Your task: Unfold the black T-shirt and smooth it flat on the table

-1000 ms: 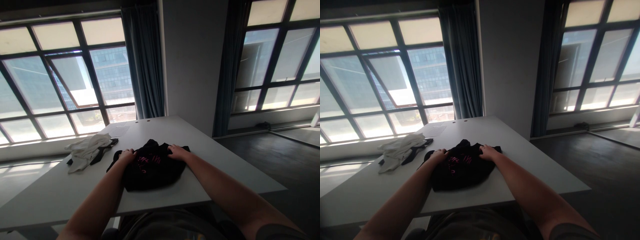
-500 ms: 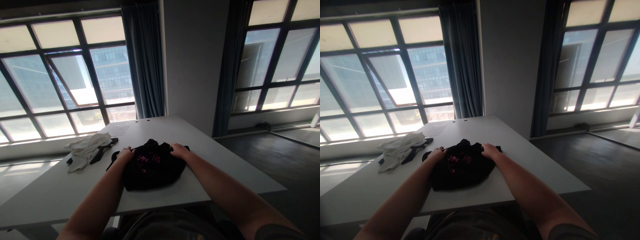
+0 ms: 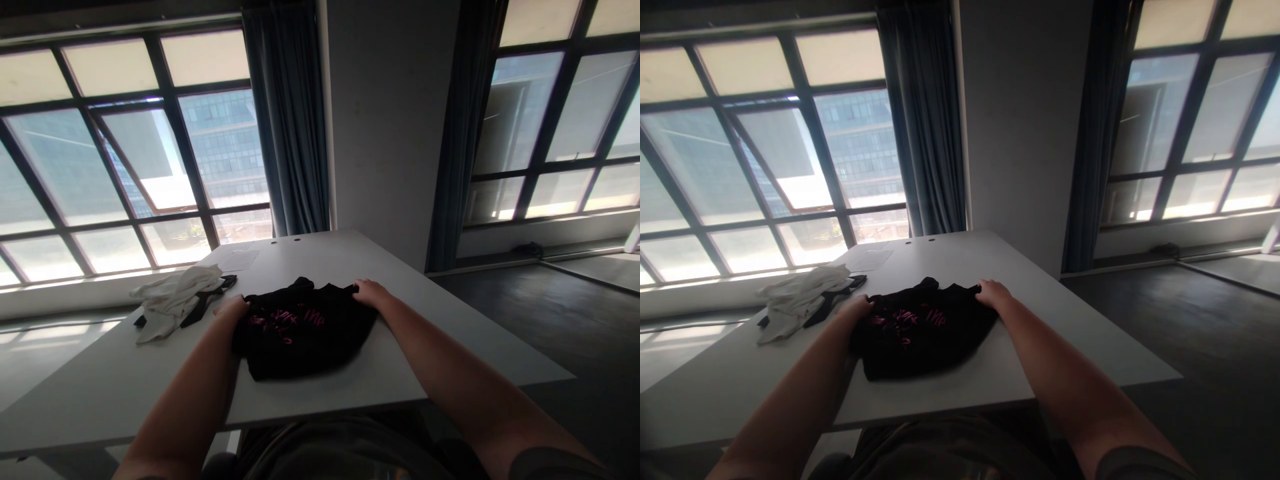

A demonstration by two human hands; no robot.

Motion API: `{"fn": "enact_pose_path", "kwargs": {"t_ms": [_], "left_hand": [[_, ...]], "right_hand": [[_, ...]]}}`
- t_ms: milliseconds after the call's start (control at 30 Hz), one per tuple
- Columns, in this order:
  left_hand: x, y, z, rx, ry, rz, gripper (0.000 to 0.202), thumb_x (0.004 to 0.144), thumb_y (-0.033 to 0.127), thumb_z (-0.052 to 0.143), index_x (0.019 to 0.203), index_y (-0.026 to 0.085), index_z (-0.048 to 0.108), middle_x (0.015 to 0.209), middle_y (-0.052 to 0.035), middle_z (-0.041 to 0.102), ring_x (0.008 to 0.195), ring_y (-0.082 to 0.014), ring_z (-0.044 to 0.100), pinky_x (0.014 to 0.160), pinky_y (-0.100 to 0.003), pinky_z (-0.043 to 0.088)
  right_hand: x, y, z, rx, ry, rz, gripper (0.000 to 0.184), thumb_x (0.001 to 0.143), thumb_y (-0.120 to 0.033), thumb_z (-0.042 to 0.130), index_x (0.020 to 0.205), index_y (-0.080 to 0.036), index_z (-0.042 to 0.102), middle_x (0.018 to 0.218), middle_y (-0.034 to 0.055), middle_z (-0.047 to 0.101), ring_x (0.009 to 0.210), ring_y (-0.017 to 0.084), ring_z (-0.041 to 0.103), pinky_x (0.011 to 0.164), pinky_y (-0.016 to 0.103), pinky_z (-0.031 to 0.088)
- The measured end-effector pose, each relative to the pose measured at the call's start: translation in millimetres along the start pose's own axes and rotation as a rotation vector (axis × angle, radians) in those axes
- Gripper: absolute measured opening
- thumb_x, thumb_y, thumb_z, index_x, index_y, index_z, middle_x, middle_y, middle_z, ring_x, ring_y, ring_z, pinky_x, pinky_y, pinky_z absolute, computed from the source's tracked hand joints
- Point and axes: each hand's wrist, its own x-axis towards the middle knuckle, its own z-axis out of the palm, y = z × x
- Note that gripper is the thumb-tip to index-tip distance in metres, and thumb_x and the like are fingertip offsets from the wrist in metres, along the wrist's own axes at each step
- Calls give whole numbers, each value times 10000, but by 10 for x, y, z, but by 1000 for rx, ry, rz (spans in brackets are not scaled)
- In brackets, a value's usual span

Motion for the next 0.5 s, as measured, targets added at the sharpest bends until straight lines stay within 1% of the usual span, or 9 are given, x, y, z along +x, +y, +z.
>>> {"fn": "enact_pose_path", "kwargs": {"t_ms": [67, 100, 167, 200, 267, 367, 433, 500], "left_hand": [[-44, 22, -30, 5, 50, -6, 449, 893, 535, 510, 1229, 281, 663, 1377, -148, 648, 1244, -395, 606, 957, -528, 505], [-75, 32, -53, 6, 92, -18, 438, 893, 509, 507, 1237, 284, 658, 1400, -140, 633, 1270, -397, 585, 969, -529, 499], [-136, 38, -112, 4, 218, -15, 433, 897, 461, 484, 1236, 255, 657, 1388, -153, 634, 1271, -405, 574, 963, -526, 498], [-160, 30, -144, -2, 269, -23, 434, 899, 448, 471, 1226, 236, 661, 1365, -162, 646, 1258, -406, 578, 955, -521, 500], [-190, -6, -203, -20, 335, -62, 434, 901, 441, 455, 1198, 208, 671, 1310, -171, 674, 1226, -405, 595, 945, -524, 498], [-192, -77, -245, -59, 354, -123, 424, 906, 434, 454, 1175, 192, 676, 1253, -177, 701, 1199, -398, 619, 952, -539, 484], [-181, -113, -238, -88, 341, -148, 398, 908, 385, 460, 1186, 189, 665, 1238, -176, 710, 1188, -390, 634, 958, -538, 476], [-174, -133, -216, -92, 329, -165, 370, 897, 300, 471, 1201, 188, 650, 1250, -180, 705, 1199, -386, 632, 965, -540, 467]], "right_hand": [[13, 18, -23, 11, 4, -8, 400, 827, -290, 667, 1207, -190, 742, 1199, 128, 735, 1083, 278, 675, 850, 306, 478], [21, 35, -39, 18, 7, -11, 370, 822, -268, 662, 1171, -196, 760, 1160, 113, 750, 1066, 266, 682, 839, 296, 477], [39, 87, -76, 48, 43, 3, 334, 819, -240, 649, 1125, -209, 781, 1108, 89, 767, 1033, 248, 694, 820, 282, 477], [46, 122, -96, 74, 82, 24, 325, 822, -237, 643, 1112, -212, 787, 1096, 84, 771, 1020, 243, 699, 811, 280, 478], [57, 204, -135, 129, 199, 90, 306, 834, -252, 635, 1094, -211, 791, 1083, 86, 775, 1003, 246, 703, 798, 284, 481], [63, 331, -187, 190, 375, 192, 290, 856, -277, 614, 1081, -204, 781, 1062, 103, 773, 993, 264, 702, 790, 300, 483], [64, 398, -215, 232, 447, 247, 290, 864, -280, 602, 1085, -200, 772, 1057, 117, 767, 990, 276, 697, 793, 311, 481], [68, 445, -240, 276, 502, 303, 293, 868, -277, 589, 1092, -196, 761, 1061, 127, 759, 986, 281, 688, 805, 319, 479]]}}
